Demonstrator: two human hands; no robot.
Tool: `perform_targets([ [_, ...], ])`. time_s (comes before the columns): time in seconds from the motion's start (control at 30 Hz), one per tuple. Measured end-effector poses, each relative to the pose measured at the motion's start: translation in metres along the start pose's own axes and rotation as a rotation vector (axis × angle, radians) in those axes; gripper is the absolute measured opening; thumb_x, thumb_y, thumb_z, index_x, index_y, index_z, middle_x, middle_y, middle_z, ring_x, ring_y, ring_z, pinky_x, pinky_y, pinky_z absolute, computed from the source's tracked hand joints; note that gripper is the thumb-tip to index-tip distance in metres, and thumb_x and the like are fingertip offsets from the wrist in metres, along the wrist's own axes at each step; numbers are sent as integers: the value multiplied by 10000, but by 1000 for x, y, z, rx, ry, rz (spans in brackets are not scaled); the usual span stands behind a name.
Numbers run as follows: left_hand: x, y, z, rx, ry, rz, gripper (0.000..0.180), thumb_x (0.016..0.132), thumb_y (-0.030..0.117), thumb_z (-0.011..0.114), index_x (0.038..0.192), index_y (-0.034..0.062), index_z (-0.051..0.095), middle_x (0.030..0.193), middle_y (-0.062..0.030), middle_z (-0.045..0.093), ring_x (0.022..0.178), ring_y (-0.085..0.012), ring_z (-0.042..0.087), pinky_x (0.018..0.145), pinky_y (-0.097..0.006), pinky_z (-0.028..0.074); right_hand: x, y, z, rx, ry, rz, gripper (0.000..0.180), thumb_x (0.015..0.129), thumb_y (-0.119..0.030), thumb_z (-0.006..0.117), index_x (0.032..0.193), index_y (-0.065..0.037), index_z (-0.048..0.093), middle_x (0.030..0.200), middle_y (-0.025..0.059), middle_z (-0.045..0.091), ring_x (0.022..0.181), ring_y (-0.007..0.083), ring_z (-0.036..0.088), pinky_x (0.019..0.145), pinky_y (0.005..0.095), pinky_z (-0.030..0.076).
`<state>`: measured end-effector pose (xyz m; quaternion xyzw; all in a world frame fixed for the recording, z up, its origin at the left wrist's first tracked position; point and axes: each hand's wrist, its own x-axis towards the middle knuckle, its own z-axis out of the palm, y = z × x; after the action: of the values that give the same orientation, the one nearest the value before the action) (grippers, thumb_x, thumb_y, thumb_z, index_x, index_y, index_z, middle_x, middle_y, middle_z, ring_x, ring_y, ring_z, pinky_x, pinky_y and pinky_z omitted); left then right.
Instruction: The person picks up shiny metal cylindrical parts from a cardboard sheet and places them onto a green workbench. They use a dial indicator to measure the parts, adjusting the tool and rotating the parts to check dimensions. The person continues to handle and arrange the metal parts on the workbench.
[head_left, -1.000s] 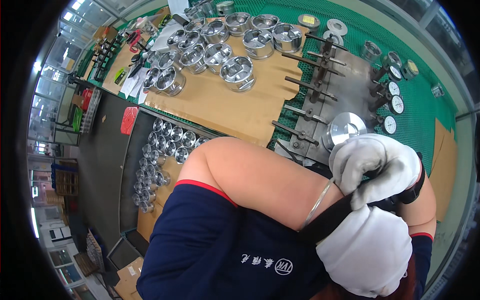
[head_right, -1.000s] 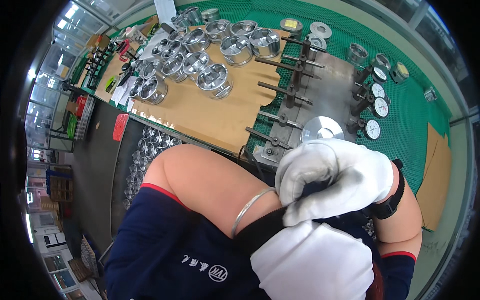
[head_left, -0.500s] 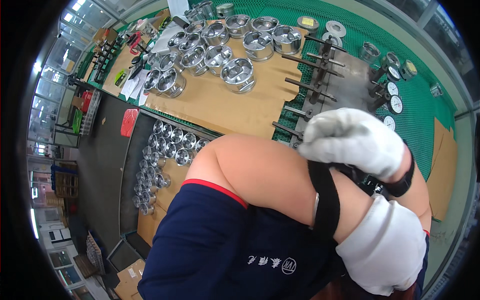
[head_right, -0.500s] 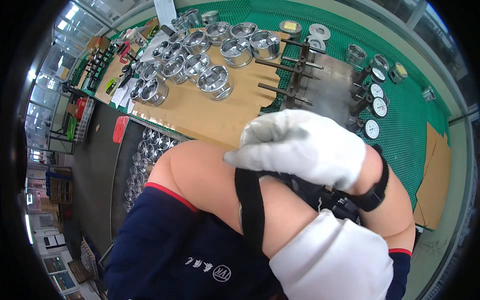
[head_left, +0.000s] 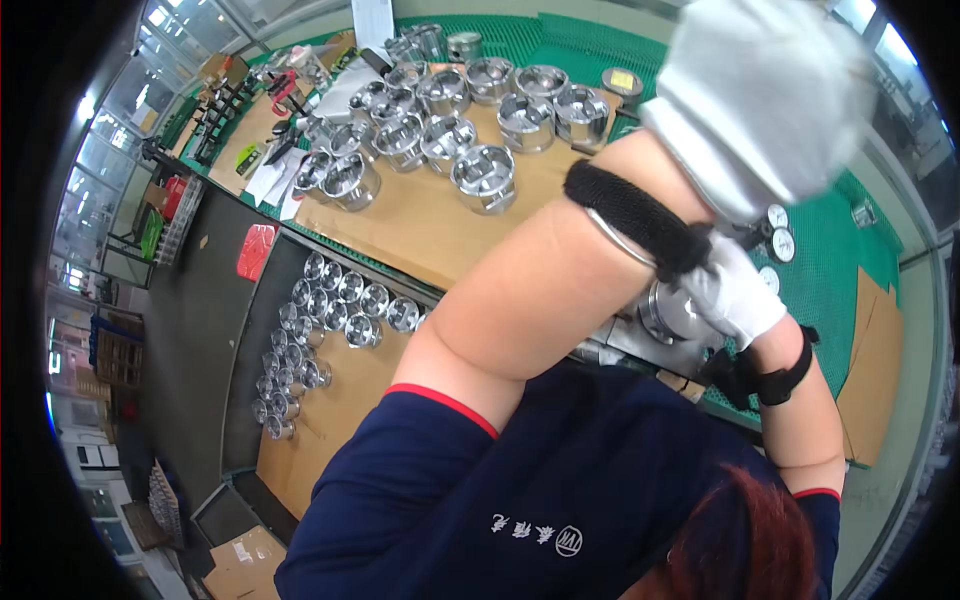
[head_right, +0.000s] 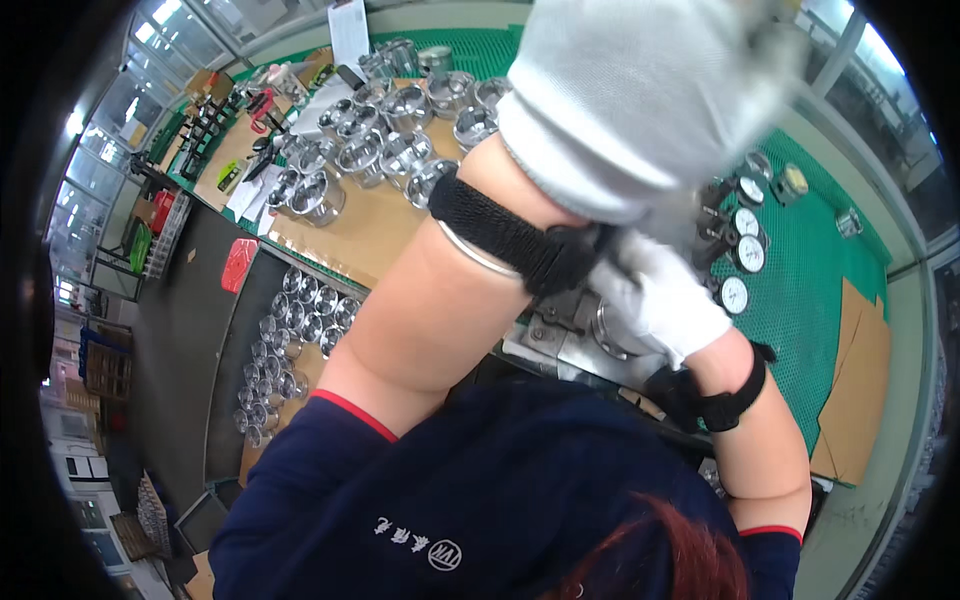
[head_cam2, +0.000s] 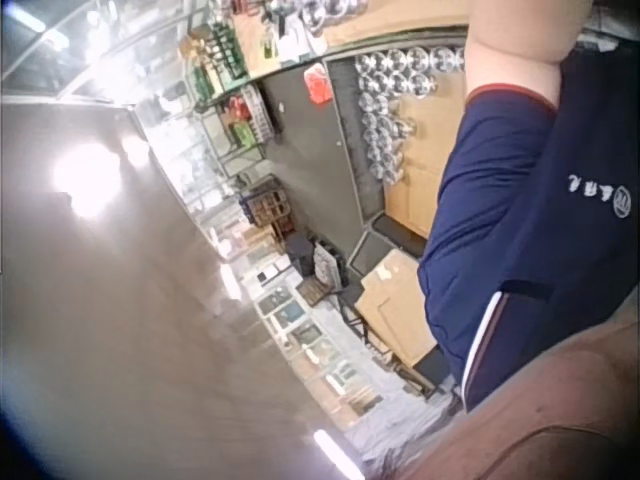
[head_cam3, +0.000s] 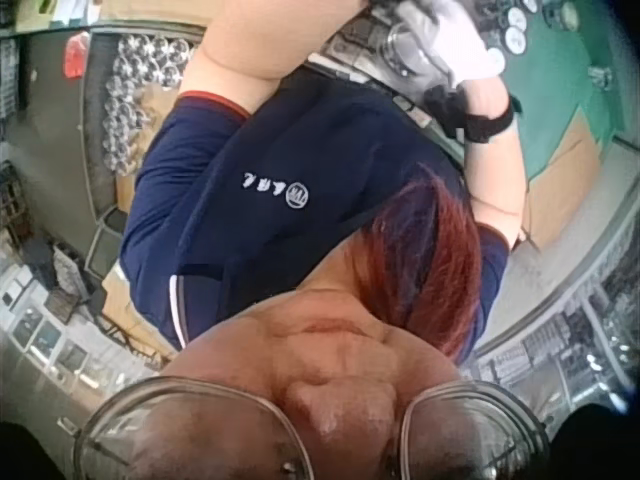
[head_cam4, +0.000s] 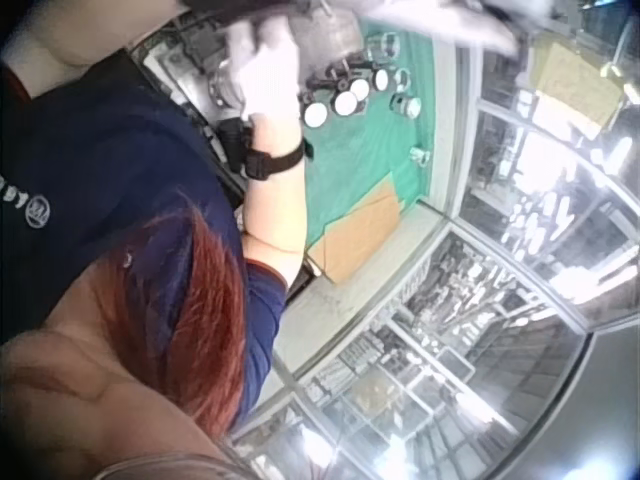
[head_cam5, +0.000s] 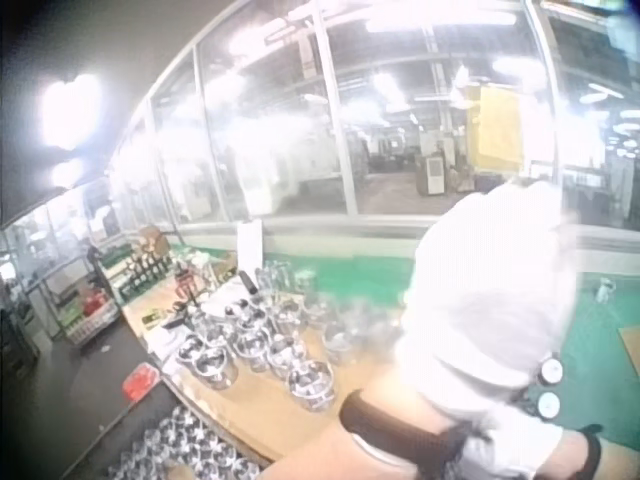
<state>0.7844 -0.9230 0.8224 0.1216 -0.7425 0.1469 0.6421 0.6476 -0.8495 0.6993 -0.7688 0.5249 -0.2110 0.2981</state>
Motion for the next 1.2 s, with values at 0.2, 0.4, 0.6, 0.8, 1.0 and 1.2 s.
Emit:
perform_targets([
  [0.2,-13,-53,3,530,-570,-442,209,846,176,596,904,59,759,893,-146,744,831,-320,724,784,-424,573,-4,-64,-39,-29,604,-279,98,899,-55,701,971,5,672,864,136,680,761,250,655,717,338,523],
  [0.4,-34,-73,26,613,-497,-456,151,802,206,641,802,94,742,778,-138,718,763,-325,717,693,-429,561,21,-85,-5,-241,732,-515,459,802,-62,762,1225,-7,592,1081,178,676,949,328,676,835,385,543],
  [0.6,-29,-72,20,632,-391,-465,142,792,197,650,758,89,736,756,-142,714,746,-327,716,686,-433,560,37,-77,-1,110,614,-428,500,709,-68,798,1151,-21,570,984,137,663,905,292,663,819,369,529],
  [0.8,-40,-69,19,607,-474,-477,134,785,185,654,746,87,736,746,-153,712,734,-327,718,678,-426,562,35,-75,-3,-204,616,-727,431,628,-41,782,1023,-84,617,892,93,636,790,331,596,752,423,464],
  [1.0,-49,-63,24,607,-664,-438,130,790,207,662,767,112,747,782,-136,730,754,-302,730,664,-413,560,19,-97,4,-365,615,-697,422,626,-40,756,1028,-87,636,892,90,639,859,326,603,806,429,459],
  [1.2,-61,-50,40,572,-894,-379,159,859,221,623,854,178,777,858,-57,747,835,-239,718,679,-414,486,14,-97,4,77,439,-392,180,739,-63,749,902,-36,677,794,118,624,753,339,602,712,427,478],
])
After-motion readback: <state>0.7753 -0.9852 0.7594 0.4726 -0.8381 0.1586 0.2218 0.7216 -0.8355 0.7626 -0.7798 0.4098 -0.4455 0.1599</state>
